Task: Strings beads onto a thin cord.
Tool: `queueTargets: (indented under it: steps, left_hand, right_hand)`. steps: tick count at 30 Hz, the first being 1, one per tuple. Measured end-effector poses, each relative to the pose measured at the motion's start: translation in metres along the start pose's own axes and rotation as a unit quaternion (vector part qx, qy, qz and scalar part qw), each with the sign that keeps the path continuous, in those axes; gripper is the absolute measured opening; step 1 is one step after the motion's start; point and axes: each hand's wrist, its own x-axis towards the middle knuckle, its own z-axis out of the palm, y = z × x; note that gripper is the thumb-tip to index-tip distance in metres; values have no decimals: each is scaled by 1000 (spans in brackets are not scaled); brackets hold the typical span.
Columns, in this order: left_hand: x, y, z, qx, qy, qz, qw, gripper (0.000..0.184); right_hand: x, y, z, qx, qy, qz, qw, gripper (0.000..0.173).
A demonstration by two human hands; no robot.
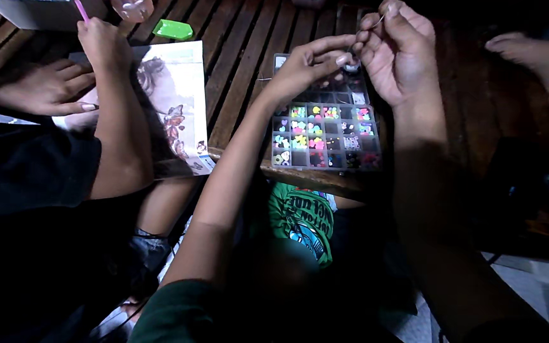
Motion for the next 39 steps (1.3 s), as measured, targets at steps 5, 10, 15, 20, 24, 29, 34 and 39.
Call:
queueTargets:
  steps: [5,10,15,20,24,29,34,39]
  left_hand:
    - [1,-2,-4,-4,47,-3,999,12]
    - [3,-4,-10,1,95,-66,993,14]
    - [2,-8,-16,80,90,-85,989,14]
    - [0,-8,-21,131,66,-70,987,14]
    - [0,-5,-21,109,64,-78,989,14]
    - [-1,-4,-21,89,64,-79,991,12]
    - [1,-8,-23,122,91,-73,986,11]
    - [2,-10,-24,122,107,-85,983,12]
  right_hand:
    - [1,2,0,-20,55,20,998,23]
    - [4,10,3,-62,88,61,992,17]
    - [4,16,5,-72,113,71,988,14]
    - [7,13,-3,-76,164,47,982,16]
    - [6,11,-4,-67,166,45,983,17]
    - [6,13,-3,-86,146,47,984,15]
    - [4,11,-4,-280,121,37,952,21]
    - [-41,-16,9,-408,43,-12,912,23]
